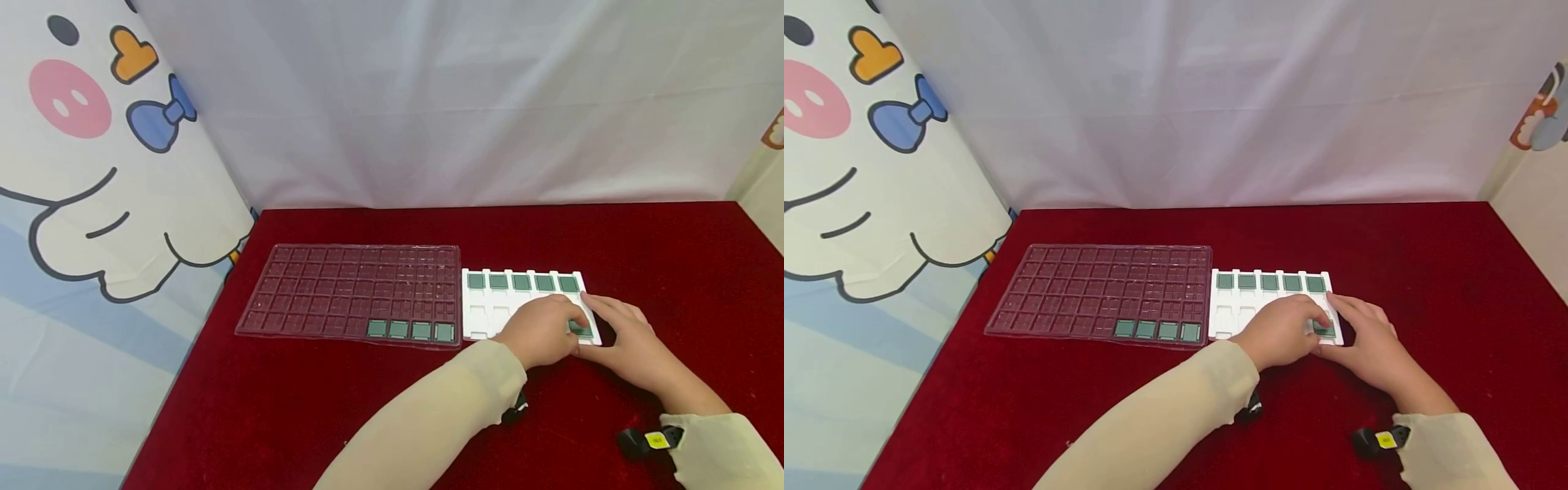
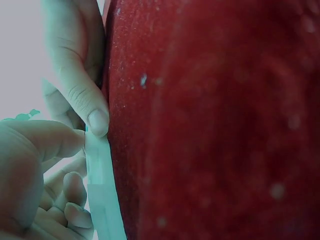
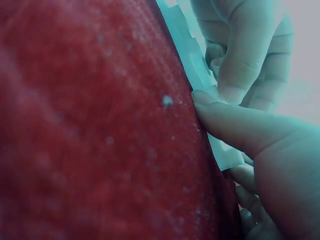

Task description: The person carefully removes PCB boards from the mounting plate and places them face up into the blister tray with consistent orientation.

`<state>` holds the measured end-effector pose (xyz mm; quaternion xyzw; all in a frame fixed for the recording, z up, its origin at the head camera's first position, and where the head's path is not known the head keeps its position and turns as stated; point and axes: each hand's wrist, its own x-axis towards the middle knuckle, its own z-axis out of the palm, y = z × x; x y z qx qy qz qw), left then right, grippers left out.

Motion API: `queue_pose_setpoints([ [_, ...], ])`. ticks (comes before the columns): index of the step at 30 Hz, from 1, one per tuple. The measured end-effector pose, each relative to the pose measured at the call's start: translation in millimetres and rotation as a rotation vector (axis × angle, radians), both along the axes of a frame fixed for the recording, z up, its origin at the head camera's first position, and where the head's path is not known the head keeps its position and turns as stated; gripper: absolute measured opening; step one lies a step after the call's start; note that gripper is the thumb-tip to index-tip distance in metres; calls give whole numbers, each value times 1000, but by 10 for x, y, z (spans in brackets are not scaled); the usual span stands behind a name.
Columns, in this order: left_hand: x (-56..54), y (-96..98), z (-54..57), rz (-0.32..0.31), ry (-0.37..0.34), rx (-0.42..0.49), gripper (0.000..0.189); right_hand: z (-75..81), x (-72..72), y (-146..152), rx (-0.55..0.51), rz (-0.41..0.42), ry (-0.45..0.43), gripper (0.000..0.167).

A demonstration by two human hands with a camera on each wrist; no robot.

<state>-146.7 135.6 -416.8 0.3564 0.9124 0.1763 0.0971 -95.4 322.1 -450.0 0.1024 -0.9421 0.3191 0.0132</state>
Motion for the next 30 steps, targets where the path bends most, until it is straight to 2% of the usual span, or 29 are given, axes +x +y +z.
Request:
queue_pose_setpoints([
  [5,-6,43,0,4,-6,-21,27,-2,-1,8,2,0,-2,92],
  [15,24,151,20,74,42,-55,21,12,4,-3,0,0,-38,91],
  [30,23,196,14,120,56,-32,14,13,-9,-9,-1,-6,-44,91],
])
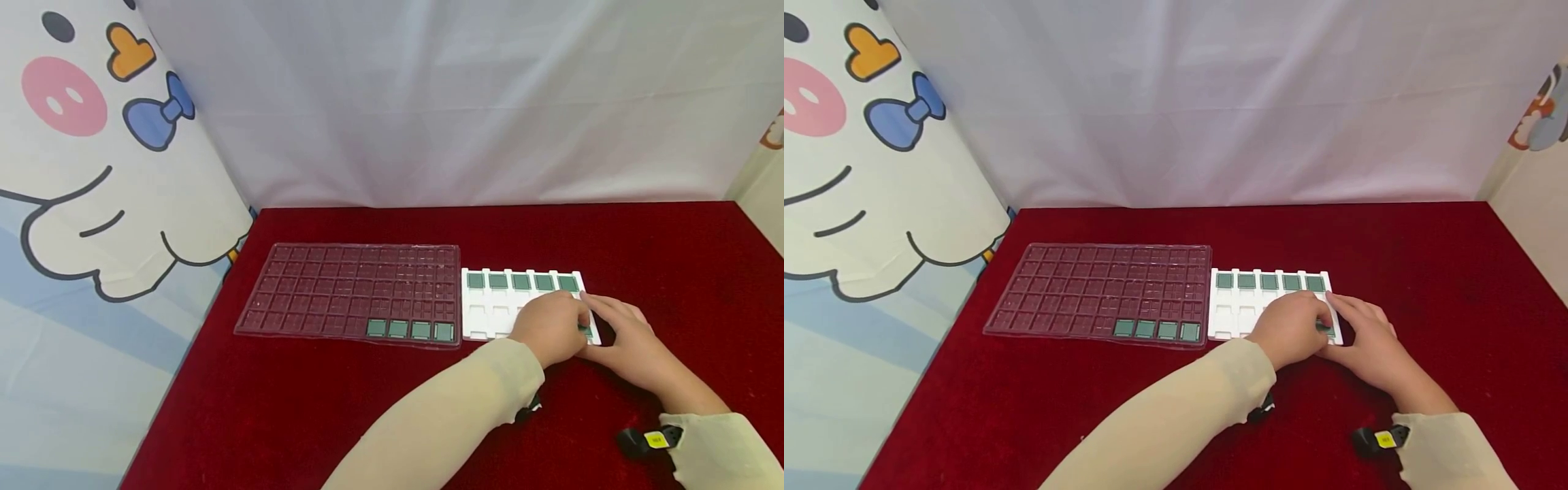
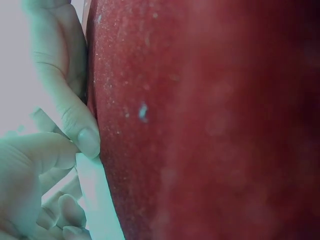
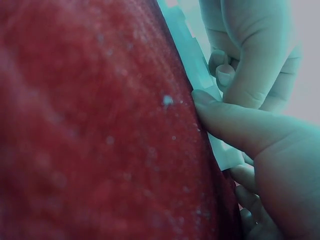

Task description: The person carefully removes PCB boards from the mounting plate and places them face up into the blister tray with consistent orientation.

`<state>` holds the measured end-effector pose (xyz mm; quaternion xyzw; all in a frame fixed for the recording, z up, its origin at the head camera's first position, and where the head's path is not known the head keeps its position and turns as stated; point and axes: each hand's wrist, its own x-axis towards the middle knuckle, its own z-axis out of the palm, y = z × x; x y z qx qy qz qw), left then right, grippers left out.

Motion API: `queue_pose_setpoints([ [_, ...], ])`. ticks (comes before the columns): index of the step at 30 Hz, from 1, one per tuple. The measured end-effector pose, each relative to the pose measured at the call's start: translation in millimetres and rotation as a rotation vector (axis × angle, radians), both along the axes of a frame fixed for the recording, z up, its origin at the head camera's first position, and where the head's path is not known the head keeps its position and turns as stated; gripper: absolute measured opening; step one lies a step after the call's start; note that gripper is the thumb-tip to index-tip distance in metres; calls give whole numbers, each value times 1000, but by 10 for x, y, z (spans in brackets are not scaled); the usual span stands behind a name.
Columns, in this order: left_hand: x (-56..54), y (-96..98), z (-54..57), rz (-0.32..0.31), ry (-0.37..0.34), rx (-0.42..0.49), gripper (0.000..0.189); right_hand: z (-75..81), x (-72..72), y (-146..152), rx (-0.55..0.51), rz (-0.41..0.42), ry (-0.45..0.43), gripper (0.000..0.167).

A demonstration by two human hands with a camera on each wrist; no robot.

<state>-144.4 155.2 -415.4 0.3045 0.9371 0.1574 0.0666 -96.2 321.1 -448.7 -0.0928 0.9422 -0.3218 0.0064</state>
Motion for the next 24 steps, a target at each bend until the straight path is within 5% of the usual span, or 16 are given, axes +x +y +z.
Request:
queue_pose_setpoints([
  [24,8,-34,-14,-31,60,10,13,1,11,-1,-12,3,17,89],
])
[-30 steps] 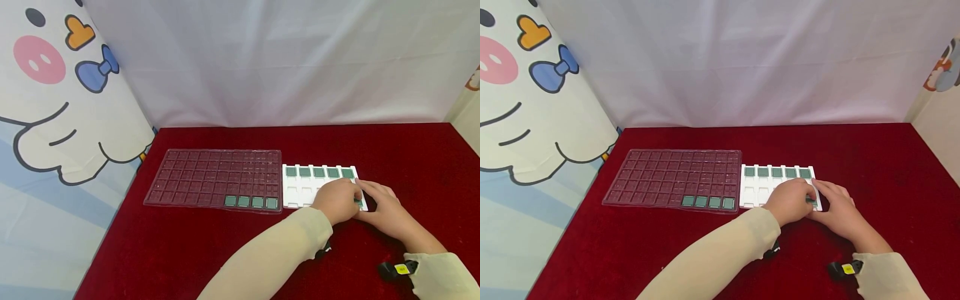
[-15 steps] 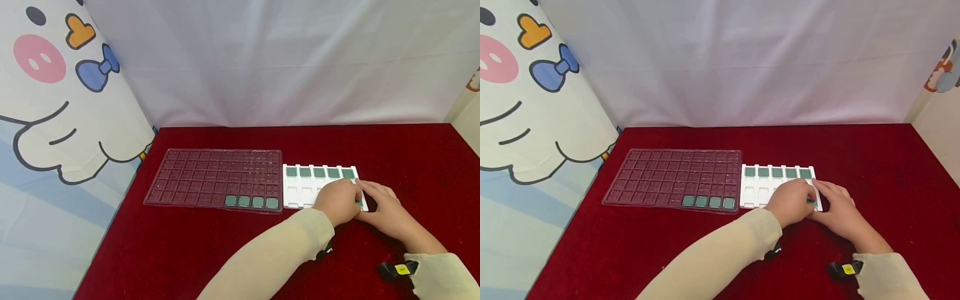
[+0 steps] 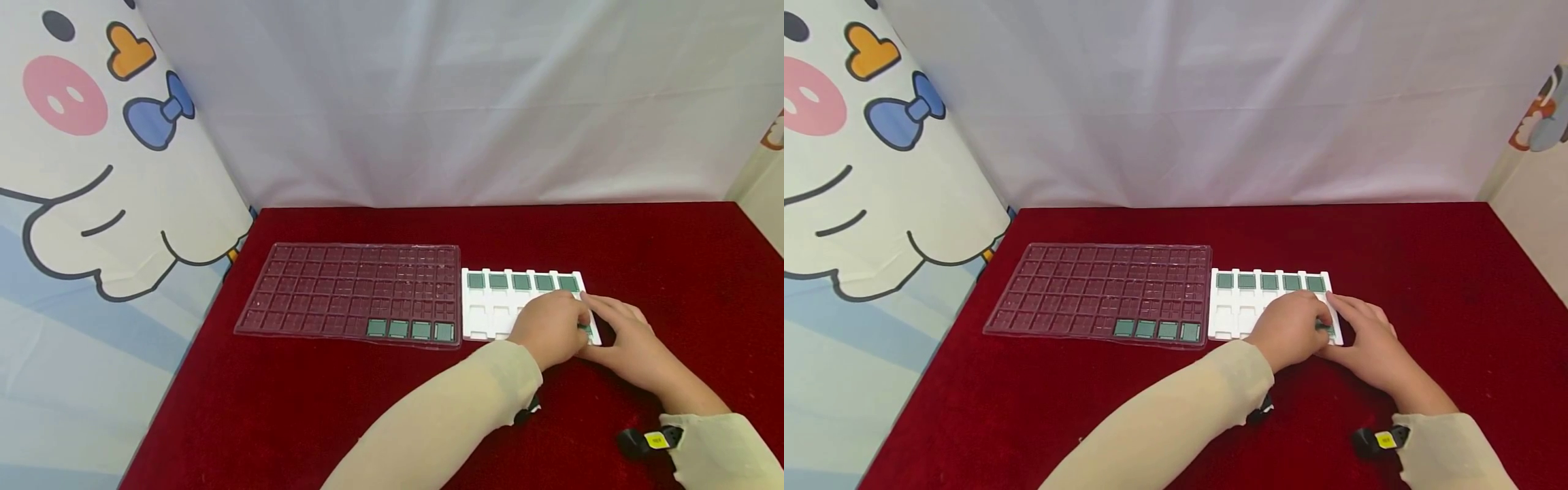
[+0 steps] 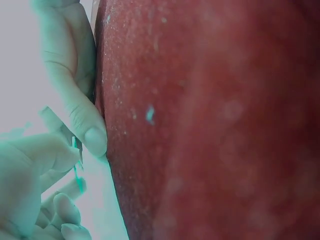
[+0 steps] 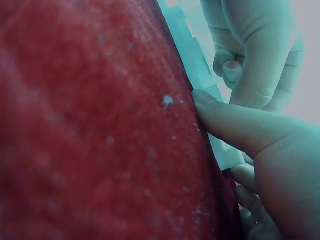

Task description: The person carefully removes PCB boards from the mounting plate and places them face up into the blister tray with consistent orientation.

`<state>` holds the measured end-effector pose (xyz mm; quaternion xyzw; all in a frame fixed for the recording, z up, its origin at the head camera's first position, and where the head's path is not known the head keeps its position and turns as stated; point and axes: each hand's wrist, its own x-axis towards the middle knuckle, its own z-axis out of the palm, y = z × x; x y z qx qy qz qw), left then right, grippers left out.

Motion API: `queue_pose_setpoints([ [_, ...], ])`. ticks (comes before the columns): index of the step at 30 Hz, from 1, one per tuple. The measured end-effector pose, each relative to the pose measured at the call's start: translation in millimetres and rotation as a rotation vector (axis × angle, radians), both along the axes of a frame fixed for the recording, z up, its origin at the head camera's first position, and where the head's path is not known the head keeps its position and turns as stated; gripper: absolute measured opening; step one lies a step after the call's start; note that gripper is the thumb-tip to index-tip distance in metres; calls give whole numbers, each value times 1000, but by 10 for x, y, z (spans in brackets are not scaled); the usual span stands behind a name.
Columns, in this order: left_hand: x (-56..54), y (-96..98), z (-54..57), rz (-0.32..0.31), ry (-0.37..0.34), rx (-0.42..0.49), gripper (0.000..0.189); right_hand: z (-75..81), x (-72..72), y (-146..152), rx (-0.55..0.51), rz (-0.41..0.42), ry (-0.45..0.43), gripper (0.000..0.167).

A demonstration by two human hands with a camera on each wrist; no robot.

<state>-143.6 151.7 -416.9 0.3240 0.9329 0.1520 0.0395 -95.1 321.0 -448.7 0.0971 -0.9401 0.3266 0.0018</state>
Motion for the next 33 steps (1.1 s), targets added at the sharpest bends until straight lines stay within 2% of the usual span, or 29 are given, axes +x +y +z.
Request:
queue_pose_setpoints([
  [8,23,-95,73,-4,-19,21,25,0,-17,-8,7,-1,-11,90],
  [19,91,-154,129,-23,-9,106,22,4,1,17,-6,4,-1,89],
  [25,117,-215,160,-49,18,88,23,2,2,9,15,-2,3,91],
  [33,130,-283,179,-47,18,96,23,-5,-2,6,18,-4,9,92],
])
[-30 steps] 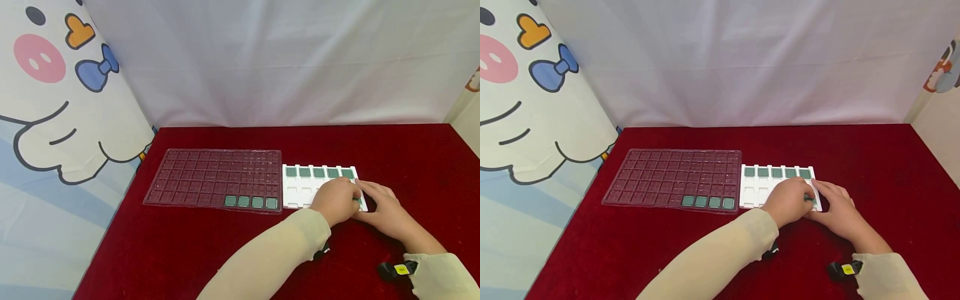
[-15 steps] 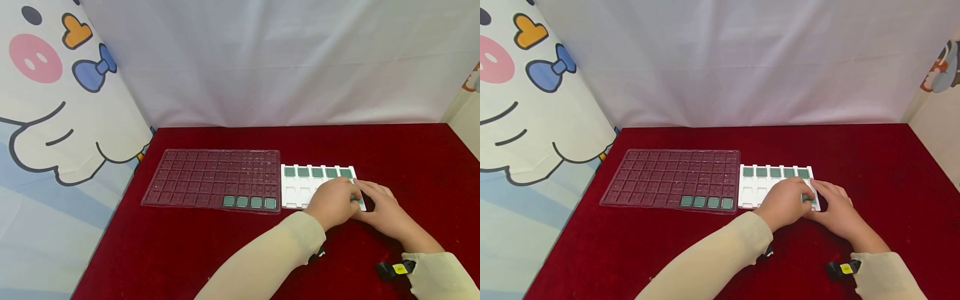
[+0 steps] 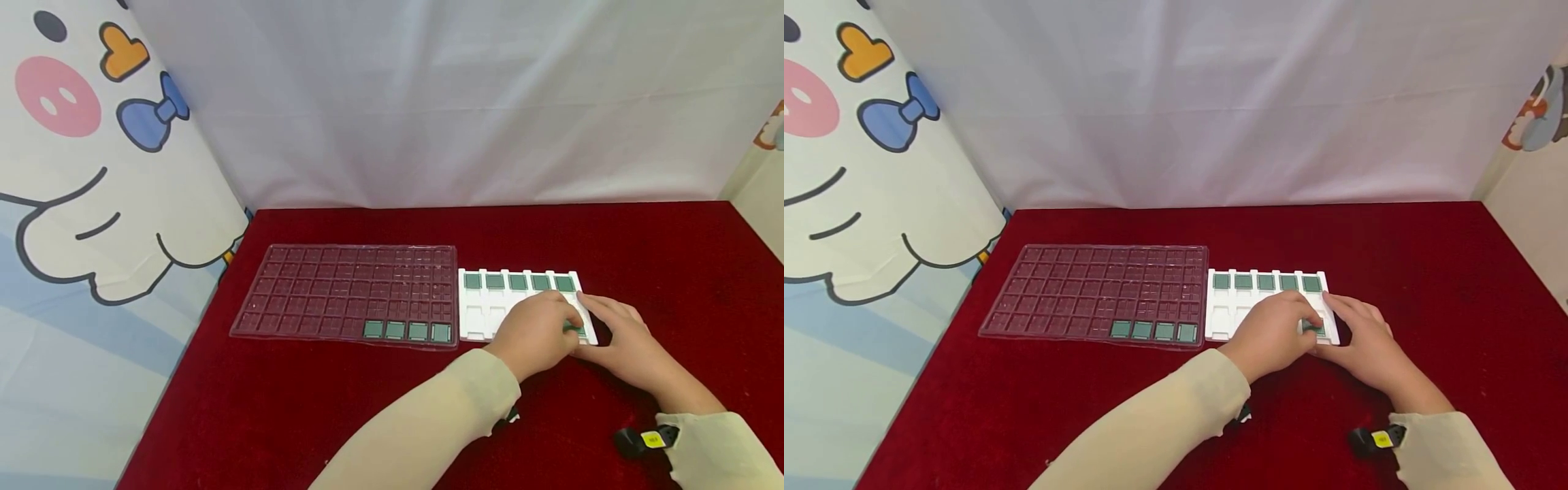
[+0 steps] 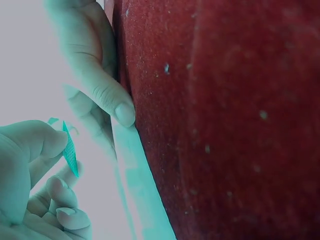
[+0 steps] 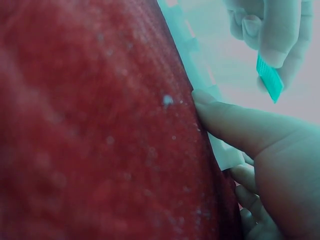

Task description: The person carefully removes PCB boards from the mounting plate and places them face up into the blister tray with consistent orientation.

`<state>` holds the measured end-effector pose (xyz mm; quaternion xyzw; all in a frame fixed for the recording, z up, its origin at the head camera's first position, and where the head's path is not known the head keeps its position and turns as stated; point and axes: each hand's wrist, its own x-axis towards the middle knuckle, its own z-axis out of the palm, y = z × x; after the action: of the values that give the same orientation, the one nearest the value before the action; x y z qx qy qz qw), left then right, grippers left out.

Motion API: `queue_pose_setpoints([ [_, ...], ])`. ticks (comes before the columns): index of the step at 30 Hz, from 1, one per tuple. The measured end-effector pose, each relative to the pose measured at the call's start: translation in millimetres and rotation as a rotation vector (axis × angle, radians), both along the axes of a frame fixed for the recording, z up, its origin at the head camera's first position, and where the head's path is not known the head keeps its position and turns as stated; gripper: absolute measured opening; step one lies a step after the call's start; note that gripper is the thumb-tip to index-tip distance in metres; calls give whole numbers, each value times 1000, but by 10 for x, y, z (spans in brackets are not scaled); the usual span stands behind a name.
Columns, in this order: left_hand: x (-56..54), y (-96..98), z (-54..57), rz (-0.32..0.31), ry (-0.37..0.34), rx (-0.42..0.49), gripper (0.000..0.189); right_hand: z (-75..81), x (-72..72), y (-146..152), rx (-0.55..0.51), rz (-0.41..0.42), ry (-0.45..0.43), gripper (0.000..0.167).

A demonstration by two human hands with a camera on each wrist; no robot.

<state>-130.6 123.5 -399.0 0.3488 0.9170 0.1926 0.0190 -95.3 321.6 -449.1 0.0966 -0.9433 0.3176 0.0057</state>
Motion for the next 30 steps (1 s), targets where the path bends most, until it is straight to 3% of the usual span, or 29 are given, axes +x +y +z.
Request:
queue_pose_setpoints([
  [15,29,-107,78,-25,10,18,24,-11,-15,14,2,11,27,92],
  [30,122,-252,94,-4,24,95,19,-4,-10,-8,20,-3,-3,95],
])
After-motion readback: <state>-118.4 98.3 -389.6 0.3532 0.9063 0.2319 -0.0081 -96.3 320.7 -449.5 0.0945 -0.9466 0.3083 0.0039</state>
